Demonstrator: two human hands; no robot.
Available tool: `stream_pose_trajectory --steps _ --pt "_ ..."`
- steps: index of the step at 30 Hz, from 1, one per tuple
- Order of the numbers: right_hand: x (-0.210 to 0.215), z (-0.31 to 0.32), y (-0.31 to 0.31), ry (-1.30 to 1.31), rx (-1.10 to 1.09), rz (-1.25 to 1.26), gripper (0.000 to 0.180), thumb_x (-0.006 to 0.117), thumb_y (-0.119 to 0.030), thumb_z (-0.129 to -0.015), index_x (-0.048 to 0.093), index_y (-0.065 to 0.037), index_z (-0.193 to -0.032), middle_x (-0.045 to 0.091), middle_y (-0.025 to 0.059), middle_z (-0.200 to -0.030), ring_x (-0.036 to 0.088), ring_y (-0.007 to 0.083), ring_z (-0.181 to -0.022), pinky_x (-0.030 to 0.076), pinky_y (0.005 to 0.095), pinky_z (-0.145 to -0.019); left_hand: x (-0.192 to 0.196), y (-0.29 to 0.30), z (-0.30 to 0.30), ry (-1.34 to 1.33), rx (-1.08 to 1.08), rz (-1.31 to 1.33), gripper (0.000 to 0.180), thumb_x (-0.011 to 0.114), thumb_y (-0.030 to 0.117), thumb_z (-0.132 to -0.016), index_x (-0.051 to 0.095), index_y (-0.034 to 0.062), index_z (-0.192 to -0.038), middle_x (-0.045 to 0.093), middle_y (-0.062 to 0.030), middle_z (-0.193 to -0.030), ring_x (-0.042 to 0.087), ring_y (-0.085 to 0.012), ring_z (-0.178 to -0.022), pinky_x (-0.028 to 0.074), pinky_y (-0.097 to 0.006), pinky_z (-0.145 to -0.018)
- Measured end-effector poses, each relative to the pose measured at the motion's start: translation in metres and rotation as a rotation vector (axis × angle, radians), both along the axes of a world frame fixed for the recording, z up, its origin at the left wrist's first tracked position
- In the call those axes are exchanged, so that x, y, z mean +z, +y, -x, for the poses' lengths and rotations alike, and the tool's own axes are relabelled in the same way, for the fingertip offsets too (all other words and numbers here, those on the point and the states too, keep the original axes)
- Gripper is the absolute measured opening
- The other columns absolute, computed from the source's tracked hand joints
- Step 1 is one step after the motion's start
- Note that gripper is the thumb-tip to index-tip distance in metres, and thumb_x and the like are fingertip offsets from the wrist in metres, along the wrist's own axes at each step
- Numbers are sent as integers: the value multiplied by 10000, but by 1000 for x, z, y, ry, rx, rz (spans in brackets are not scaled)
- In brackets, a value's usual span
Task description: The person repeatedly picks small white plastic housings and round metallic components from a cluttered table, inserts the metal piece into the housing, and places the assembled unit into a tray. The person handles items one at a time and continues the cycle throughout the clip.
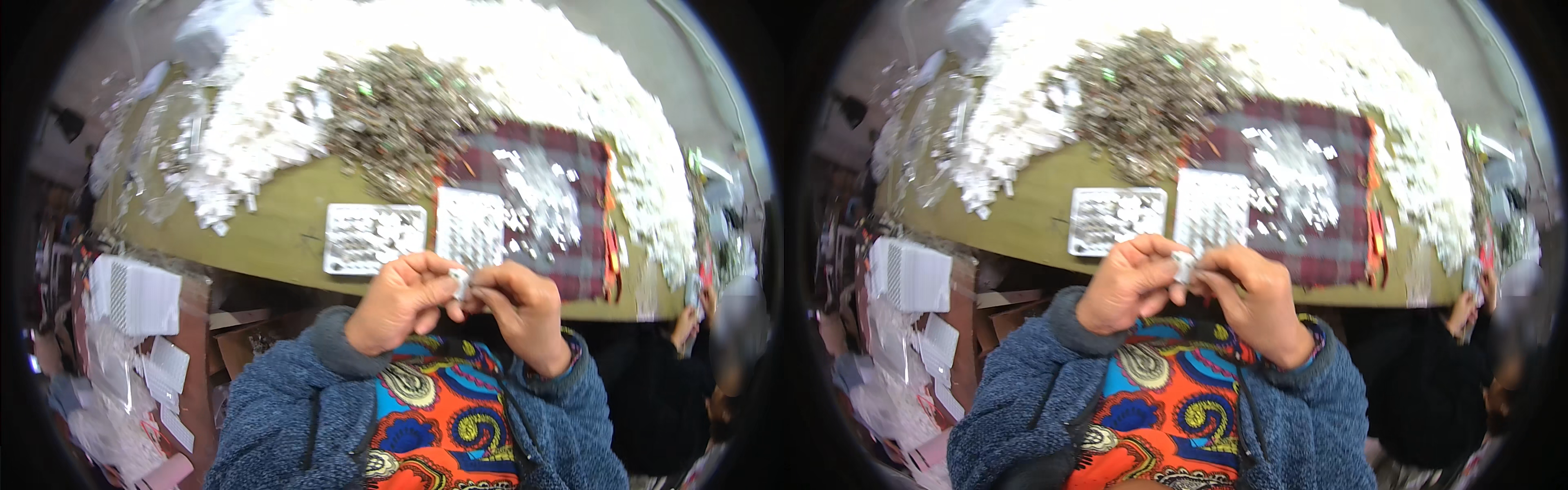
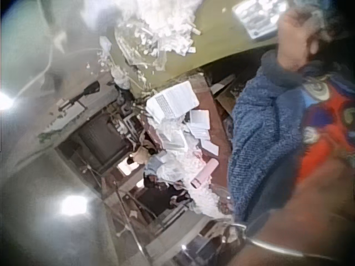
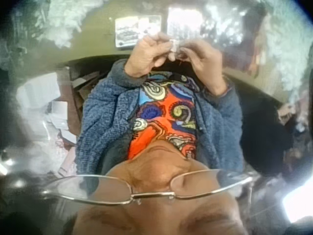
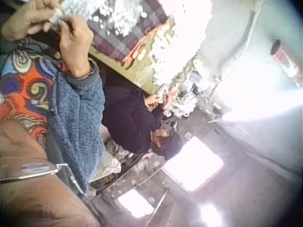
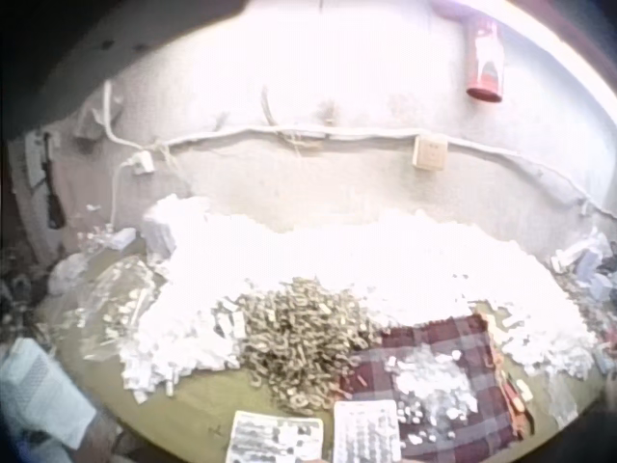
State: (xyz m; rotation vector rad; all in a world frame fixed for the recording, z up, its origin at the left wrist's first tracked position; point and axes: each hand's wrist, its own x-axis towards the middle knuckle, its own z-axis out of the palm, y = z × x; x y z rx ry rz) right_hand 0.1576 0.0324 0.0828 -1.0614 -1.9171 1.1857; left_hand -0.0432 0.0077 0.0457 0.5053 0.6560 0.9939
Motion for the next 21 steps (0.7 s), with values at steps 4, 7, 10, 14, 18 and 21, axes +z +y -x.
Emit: stream_pose_trajectory --steps 4,7,10,14,18,21 --pt "3 16 0 23 -31 -18 86 583 118 -894 631 49 -913 658 87 -796 668 138 -706 547 254 -636 0 -1 8 -81 28 -38 189 596 37 -973 613 -40 -1145 714 -164 -926 684 -126 -665 412 -177 -415" --pt "-2 27 0 2 -11 -79 100 619 108 -864 647 22 -906 650 84 -798 674 150 -686 538 260 -600 -5 -4 14 -44 22 -39 197 589 50 -982 615 -35 -1157 709 -141 -861 599 -87 -540 390 -178 -408" --pt "-7 36 1 -5 32 -57 104 628 113 -854 644 21 -900 647 87 -812 669 151 -684 537 256 -592 -7 -8 20 46 32 -59 194 590 59 -984 617 -32 -1153 702 -126 -826 541 -74 -490 377 -181 -405" --pt "-1 40 7 106 91 82 86 614 134 -862 649 70 -908 650 87 -846 662 139 -717 538 242 -625 1 -5 34 73 -42 5 218 585 103 -995 586 -13 -1180 666 -81 -816 528 -63 -508 372 -184 -406" --pt "10 43 39 -22 105 -138 49 687 59 -835 672 52 -881 671 103 -876 655 161 -707 518 281 -628 16 -9 57 -338 -53 -26 282 510 130 -1022 525 41 -1289 594 -79 -952 529 -97 -557 354 -184 -394" --pt "-1 61 87 -227 165 -365 133 724 16 -804 670 10 -925 632 111 -851 640 237 -719 501 328 -639 20 -7 74 -359 58 -100 186 536 230 -1035 540 48 -1074 527 -39 -865 482 -74 -530 330 -186 -373"
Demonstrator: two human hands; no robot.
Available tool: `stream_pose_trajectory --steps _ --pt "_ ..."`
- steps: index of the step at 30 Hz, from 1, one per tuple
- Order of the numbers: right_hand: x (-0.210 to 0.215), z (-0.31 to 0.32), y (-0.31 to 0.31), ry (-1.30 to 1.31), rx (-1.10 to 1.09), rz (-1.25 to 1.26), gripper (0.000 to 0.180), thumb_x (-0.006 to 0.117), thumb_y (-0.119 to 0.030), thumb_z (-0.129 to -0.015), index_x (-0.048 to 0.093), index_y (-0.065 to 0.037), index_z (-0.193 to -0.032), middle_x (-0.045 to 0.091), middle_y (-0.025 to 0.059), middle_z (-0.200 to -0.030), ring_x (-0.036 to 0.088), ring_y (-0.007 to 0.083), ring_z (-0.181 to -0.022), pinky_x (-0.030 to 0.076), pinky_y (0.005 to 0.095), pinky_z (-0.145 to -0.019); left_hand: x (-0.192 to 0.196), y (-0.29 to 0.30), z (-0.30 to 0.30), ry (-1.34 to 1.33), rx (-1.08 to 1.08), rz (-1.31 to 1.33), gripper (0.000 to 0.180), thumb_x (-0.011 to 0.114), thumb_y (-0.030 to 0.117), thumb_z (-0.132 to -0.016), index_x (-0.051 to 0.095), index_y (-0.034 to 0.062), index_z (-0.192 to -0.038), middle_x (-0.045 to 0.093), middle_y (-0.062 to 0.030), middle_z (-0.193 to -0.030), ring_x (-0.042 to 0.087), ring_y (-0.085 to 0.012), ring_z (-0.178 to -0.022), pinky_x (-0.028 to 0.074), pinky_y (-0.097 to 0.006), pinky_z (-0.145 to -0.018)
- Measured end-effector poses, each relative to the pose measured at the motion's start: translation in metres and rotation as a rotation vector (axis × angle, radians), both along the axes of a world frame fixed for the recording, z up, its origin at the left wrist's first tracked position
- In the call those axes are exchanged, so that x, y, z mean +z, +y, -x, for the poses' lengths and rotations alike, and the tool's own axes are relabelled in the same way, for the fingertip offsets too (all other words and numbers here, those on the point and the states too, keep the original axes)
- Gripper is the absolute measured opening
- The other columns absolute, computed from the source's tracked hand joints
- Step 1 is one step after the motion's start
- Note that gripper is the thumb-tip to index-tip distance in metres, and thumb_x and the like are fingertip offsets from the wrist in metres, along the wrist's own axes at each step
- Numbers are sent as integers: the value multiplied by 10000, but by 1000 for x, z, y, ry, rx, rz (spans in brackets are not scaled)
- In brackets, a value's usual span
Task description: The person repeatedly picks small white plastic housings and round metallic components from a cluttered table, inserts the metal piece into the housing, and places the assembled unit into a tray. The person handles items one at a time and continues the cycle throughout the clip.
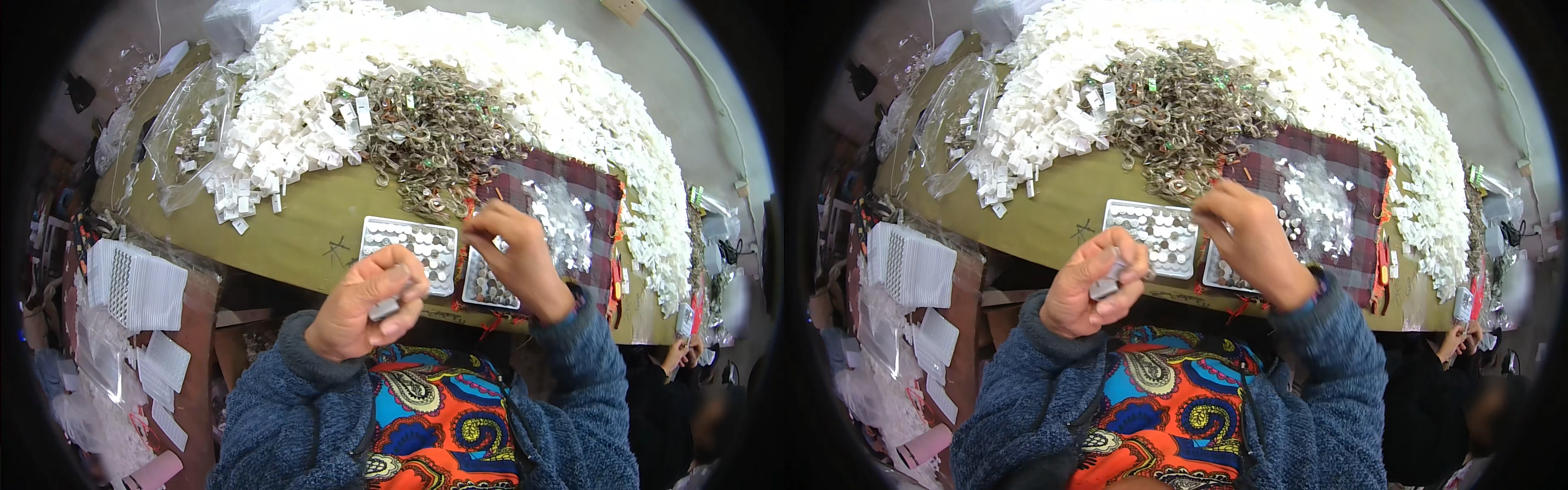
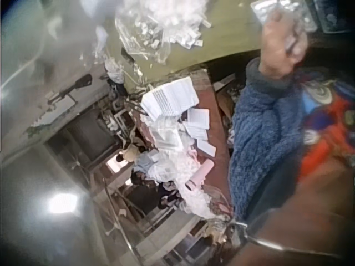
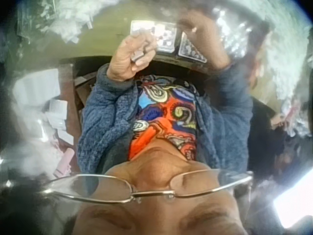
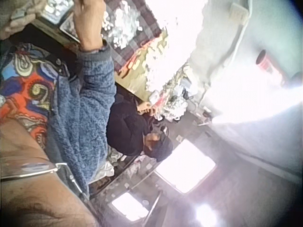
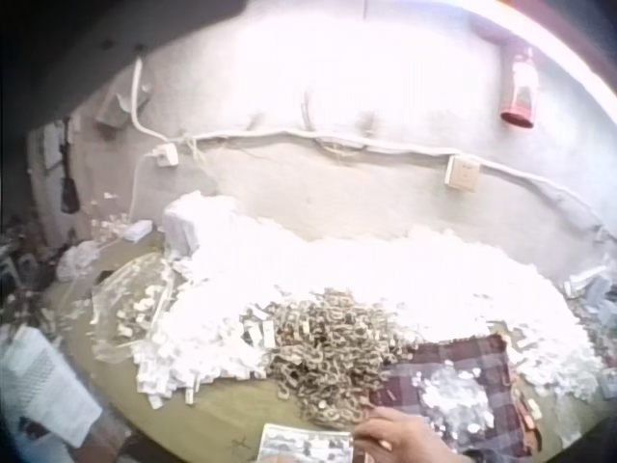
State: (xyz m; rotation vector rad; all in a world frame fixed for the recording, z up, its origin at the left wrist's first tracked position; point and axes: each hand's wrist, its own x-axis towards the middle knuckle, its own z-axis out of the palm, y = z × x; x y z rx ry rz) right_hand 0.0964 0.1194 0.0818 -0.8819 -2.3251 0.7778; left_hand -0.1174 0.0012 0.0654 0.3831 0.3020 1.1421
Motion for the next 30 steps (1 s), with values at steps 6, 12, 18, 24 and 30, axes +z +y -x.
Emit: stream_pose_trajectory --steps 6,12,18,24,30 --pt "-43 45 43 -308 24 -290 107 699 -103 -816 645 -12 -808 600 149 -832 633 359 -817 514 448 -722 -9 -4 6 72 71 137 246 510 274 -1051 480 72 -914 521 -45 -796 462 -81 -524 328 -188 -384" --pt "-25 27 69 -137 -129 -158 107 662 -82 -861 700 6 -909 671 160 -854 666 338 -780 532 408 -704 -22 -3 7 95 62 164 200 512 248 -1044 510 55 -993 530 -68 -835 465 -91 -563 334 -186 -397" --pt "-16 -1 77 84 -356 108 147 712 -78 -829 687 65 -851 685 180 -718 646 200 -615 514 324 -586 -19 3 -6 117 25 196 224 533 230 -1041 597 18 -1081 576 -45 -844 496 -82 -589 372 -193 -458" --pt "14 -11 57 345 -305 523 134 698 -82 -839 644 34 -801 669 68 -689 610 95 -552 484 241 -502 -9 13 -28 232 98 219 249 578 203 -1022 603 9 -1178 570 -11 -875 483 -52 -630 371 -187 -483" --pt "12 -13 -30 392 -199 784 106 700 -42 -857 622 19 -820 644 41 -697 611 83 -572 502 222 -515 -9 15 -53 424 259 118 291 613 163 -998 594 -16 -1227 647 -66 -1086 469 -35 -640 386 -167 -483"
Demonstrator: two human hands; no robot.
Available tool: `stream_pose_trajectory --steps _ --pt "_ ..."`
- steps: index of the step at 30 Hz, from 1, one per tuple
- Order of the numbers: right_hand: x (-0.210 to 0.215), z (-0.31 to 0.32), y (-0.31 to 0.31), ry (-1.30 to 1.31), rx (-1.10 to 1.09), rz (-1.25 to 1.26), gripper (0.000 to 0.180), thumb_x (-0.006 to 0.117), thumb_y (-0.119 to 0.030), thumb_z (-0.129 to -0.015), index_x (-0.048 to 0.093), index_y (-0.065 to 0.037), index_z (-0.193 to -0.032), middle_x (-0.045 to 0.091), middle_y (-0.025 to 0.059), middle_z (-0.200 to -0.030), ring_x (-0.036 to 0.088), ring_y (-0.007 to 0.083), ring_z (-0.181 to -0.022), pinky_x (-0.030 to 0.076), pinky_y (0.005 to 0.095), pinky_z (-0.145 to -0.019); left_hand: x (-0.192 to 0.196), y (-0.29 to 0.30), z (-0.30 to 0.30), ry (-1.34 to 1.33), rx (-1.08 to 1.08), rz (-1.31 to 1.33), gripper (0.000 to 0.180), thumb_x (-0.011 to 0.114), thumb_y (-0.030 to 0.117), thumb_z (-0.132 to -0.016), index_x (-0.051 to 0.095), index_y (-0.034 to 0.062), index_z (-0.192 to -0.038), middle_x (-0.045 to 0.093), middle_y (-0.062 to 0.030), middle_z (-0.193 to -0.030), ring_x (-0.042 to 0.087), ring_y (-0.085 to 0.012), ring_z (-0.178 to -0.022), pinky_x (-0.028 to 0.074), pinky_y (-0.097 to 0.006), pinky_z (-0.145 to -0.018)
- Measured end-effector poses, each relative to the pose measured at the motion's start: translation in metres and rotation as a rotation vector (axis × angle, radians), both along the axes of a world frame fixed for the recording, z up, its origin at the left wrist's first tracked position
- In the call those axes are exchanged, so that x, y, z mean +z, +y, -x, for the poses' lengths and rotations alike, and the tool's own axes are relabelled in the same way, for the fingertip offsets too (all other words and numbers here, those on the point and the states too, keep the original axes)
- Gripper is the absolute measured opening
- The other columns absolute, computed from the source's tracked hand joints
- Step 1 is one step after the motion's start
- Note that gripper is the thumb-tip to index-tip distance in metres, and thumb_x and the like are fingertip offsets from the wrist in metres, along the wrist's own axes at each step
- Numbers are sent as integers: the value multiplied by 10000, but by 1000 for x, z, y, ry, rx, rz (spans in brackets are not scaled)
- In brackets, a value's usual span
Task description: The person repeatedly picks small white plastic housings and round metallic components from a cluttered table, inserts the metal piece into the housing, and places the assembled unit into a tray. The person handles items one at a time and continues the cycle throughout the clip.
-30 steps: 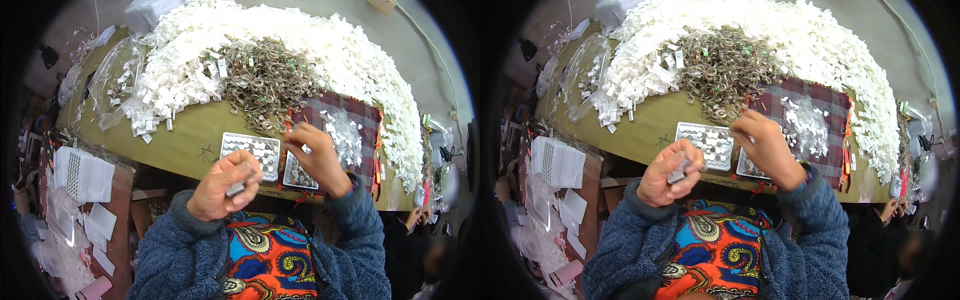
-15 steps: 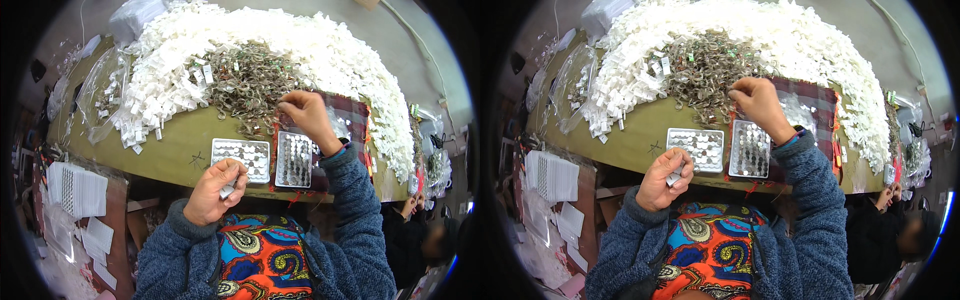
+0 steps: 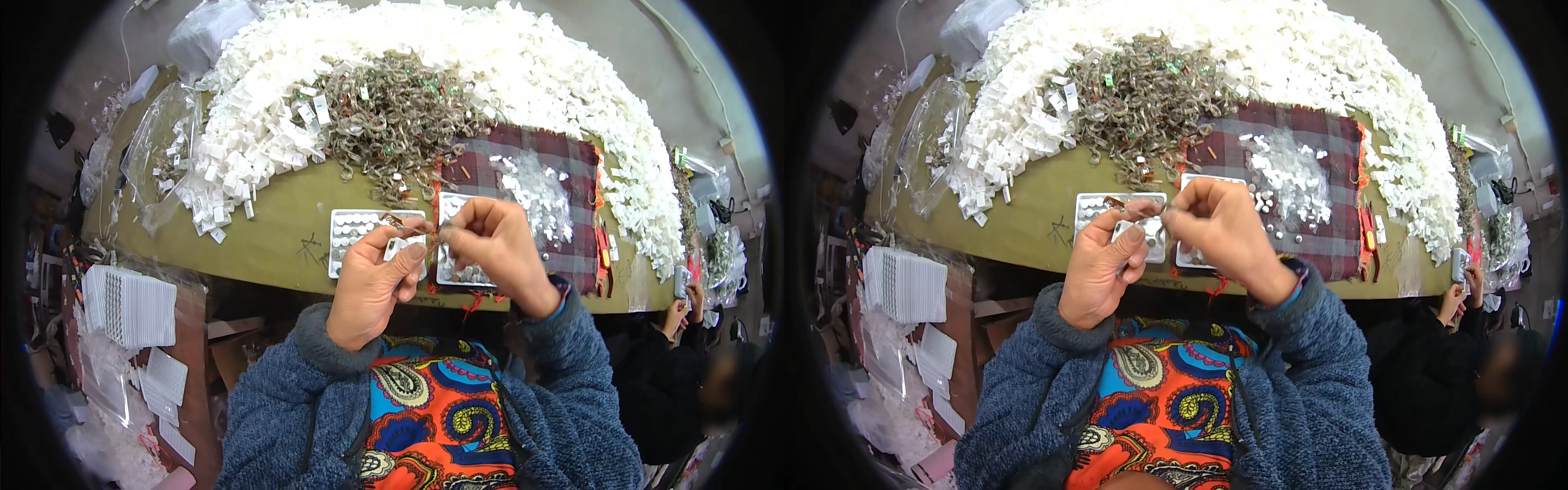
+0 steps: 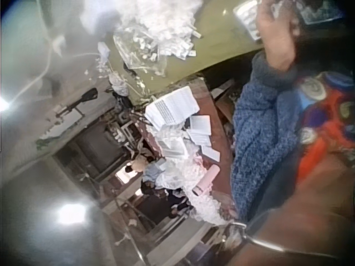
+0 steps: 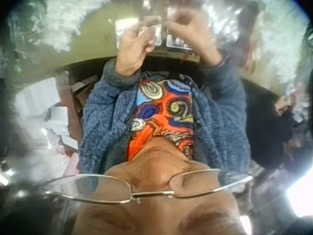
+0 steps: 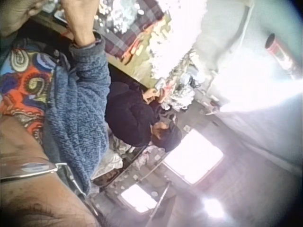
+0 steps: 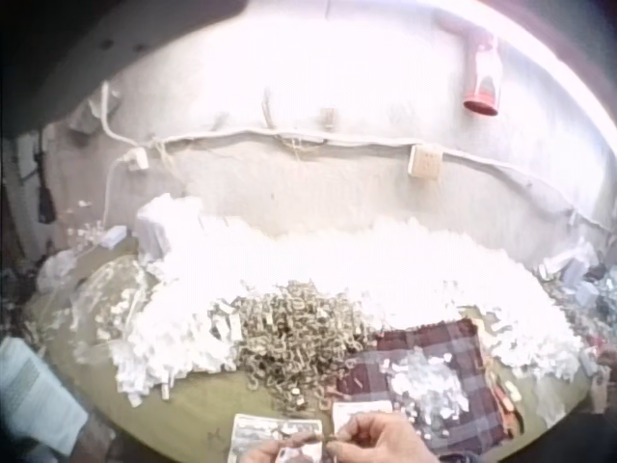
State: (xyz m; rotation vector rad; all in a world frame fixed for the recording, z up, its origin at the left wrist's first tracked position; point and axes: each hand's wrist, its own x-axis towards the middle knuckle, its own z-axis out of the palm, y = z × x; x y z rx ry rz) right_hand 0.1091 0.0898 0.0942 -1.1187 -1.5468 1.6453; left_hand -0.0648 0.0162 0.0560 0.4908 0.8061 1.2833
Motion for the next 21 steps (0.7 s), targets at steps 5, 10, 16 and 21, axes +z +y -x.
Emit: stream_pose_trajectory --steps 5,10,16,21 --pt "-21 -4 -42 -79 -30 -97 109 710 -25 -871 614 24 -855 632 5 -721 577 46 -620 461 198 -548 -8 -3 -5 30 -3 -48 211 606 203 -1005 627 -1 -1056 665 -101 -976 493 -42 -597 378 -162 -431" --pt "-24 -16 -36 -145 25 -435 165 699 -107 -888 652 28 -970 664 54 -909 611 115 -835 494 279 -735 -8 -9 -2 -4 -103 -22 200 611 220 -1002 636 27 -960 653 -94 -870 504 -69 -531 372 -184 -414" --pt "-24 -5 -26 10 307 -236 227 605 -79 -948 673 34 -1134 651 150 -1149 618 218 -1058 482 337 -921 -8 -13 11 -111 -436 143 133 652 138 -964 641 11 -999 638 -50 -760 504 -64 -480 365 -194 -436" --pt "-27 2 -26 206 419 -9 185 660 -92 -930 706 18 -1072 623 144 -1238 597 215 -1120 473 339 -969 -13 -17 24 -339 -607 166 94 643 99 -960 636 23 -1016 655 -64 -826 488 -45 -457 329 -174 -395"
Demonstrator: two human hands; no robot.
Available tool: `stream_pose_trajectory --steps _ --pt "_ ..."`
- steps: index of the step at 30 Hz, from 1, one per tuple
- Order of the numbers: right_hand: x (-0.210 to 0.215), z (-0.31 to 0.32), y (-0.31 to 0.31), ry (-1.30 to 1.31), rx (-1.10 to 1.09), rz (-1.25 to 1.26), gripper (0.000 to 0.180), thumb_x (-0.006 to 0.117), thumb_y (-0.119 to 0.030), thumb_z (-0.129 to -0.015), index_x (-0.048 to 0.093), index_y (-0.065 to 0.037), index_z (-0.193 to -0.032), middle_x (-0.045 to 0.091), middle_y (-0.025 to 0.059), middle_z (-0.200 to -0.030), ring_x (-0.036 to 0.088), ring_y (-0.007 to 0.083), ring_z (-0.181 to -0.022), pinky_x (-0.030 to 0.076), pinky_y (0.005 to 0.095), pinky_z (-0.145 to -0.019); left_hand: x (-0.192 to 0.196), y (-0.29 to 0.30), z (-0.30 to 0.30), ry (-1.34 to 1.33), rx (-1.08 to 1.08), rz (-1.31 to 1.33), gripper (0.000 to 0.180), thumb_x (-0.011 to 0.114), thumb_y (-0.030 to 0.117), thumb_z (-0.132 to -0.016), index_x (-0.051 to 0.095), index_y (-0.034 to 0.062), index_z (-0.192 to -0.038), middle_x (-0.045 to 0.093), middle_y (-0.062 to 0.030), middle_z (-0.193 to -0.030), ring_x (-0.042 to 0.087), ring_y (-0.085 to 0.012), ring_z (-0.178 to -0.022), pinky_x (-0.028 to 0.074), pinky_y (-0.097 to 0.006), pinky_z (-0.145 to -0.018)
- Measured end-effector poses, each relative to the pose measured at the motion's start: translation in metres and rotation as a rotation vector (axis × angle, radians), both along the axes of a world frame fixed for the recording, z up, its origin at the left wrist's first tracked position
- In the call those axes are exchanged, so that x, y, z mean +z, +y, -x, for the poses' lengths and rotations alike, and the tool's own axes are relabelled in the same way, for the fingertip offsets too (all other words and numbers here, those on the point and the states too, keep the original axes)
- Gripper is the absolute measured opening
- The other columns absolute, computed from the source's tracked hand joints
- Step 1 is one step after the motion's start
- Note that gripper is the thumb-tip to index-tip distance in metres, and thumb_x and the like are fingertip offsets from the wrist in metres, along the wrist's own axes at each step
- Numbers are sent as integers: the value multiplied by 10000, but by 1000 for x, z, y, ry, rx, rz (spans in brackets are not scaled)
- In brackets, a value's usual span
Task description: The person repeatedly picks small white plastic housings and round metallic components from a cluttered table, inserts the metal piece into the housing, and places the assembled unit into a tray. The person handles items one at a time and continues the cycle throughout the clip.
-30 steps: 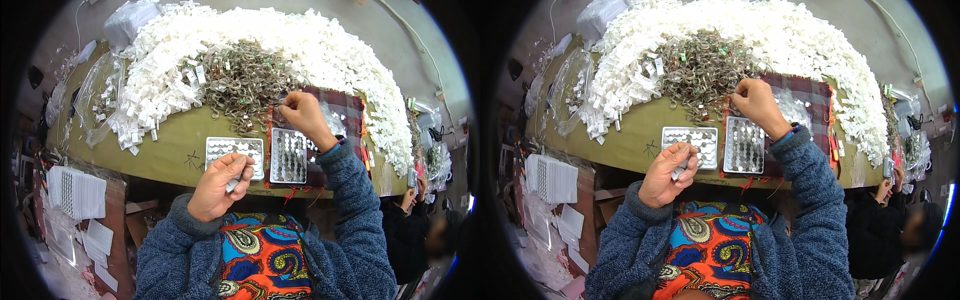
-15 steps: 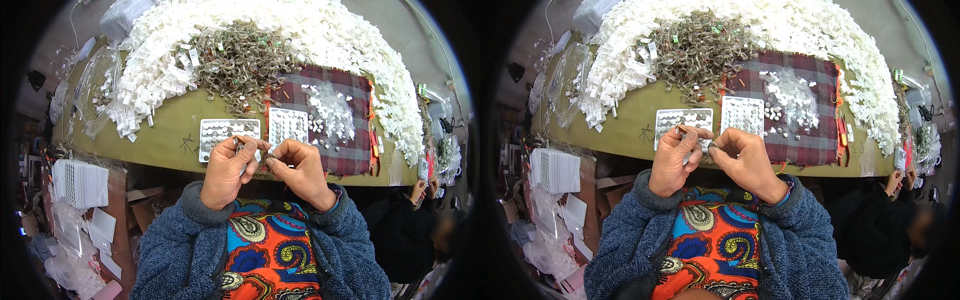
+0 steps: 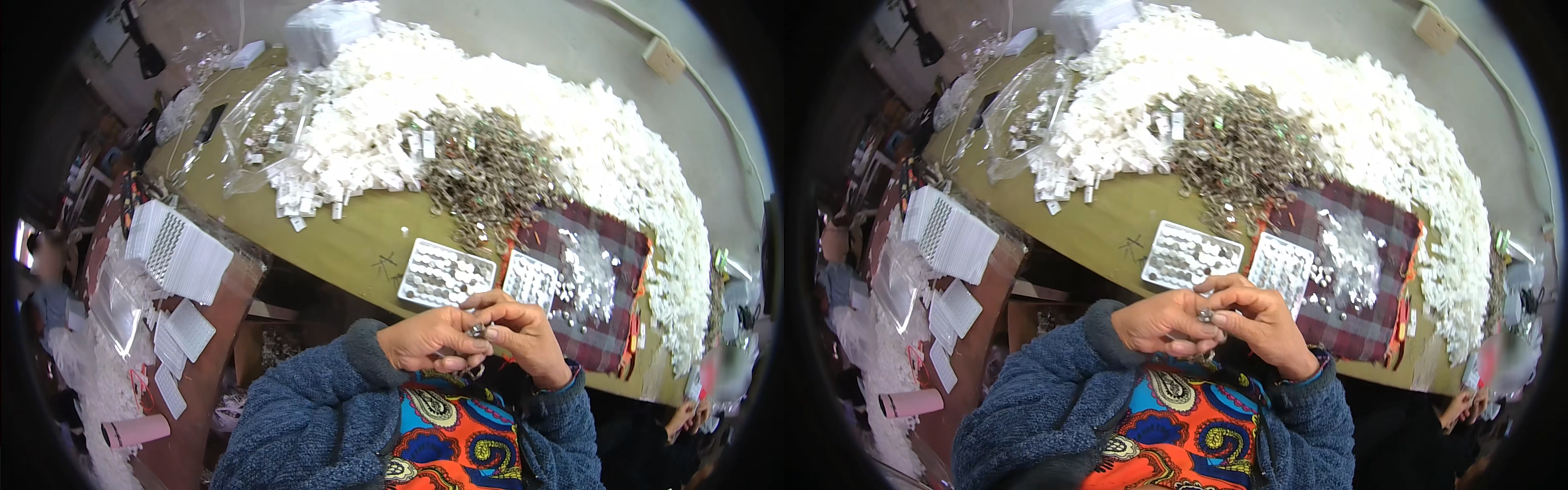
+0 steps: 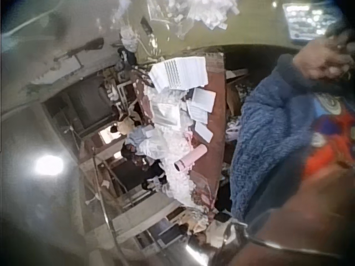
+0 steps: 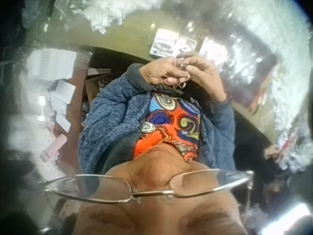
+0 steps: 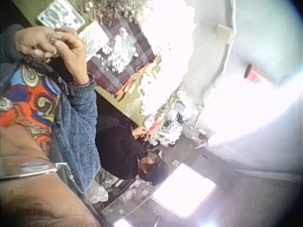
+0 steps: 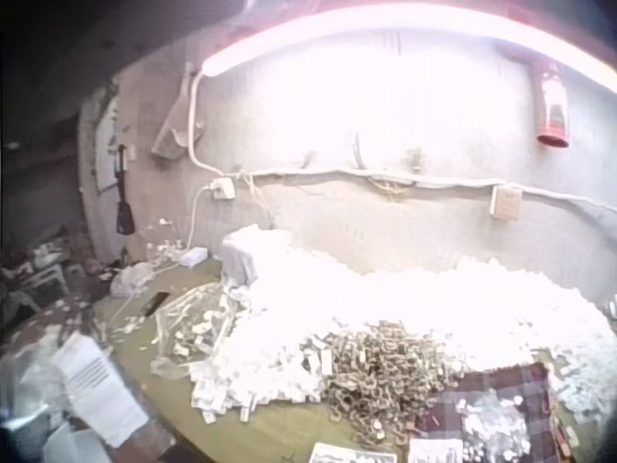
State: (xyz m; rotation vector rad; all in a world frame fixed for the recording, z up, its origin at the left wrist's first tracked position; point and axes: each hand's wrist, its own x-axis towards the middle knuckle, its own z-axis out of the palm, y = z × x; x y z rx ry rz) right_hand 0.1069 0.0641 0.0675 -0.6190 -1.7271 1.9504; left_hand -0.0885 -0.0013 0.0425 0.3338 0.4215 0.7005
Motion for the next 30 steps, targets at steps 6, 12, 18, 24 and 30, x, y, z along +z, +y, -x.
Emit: stream_pose_trajectory --steps 6,12,18,24,30 --pt "-10 11 -11 336 -368 149 106 542 -132 -1025 558 -35 -1063 640 118 -1024 637 182 -899 554 332 -793 1 1 12 128 317 -79 169 654 65 -950 673 -38 -1083 716 -117 -896 540 -49 -559 411 -174 -471" --pt "-7 -4 -12 426 -484 306 161 585 -203 -1016 507 -62 -1032 480 3 -685 413 84 -500 472 295 -570 -8 2 82 1165 962 -464 104 692 79 -904 692 -12 -955 685 -83 -830 600 -132 -659 480 -286 -587" --pt "-25 -6 -15 304 -448 293 127 636 -111 -971 540 -28 -980 446 -12 -602 404 88 -493 418 276 -491 -46 37 154 2129 1100 -648 168 764 91 -810 633 -6 -847 639 -153 -864 620 -372 -788 495 -420 -722" --pt "-21 -7 -25 24 -431 -42 132 593 -16 -979 604 24 -1105 634 27 -818 552 56 -667 423 192 -563 -50 34 146 1978 1011 -667 160 761 46 -770 616 14 -827 637 -155 -890 620 -364 -815 492 -431 -714" --pt "-17 0 -20 -45 -453 -196 89 605 45 -944 644 50 -1024 620 61 -868 571 79 -661 458 210 -575 -32 23 118 1373 1016 -438 96 713 65 -877 634 12 -862 579 37 -665 455 -10 -519 361 -208 -457"
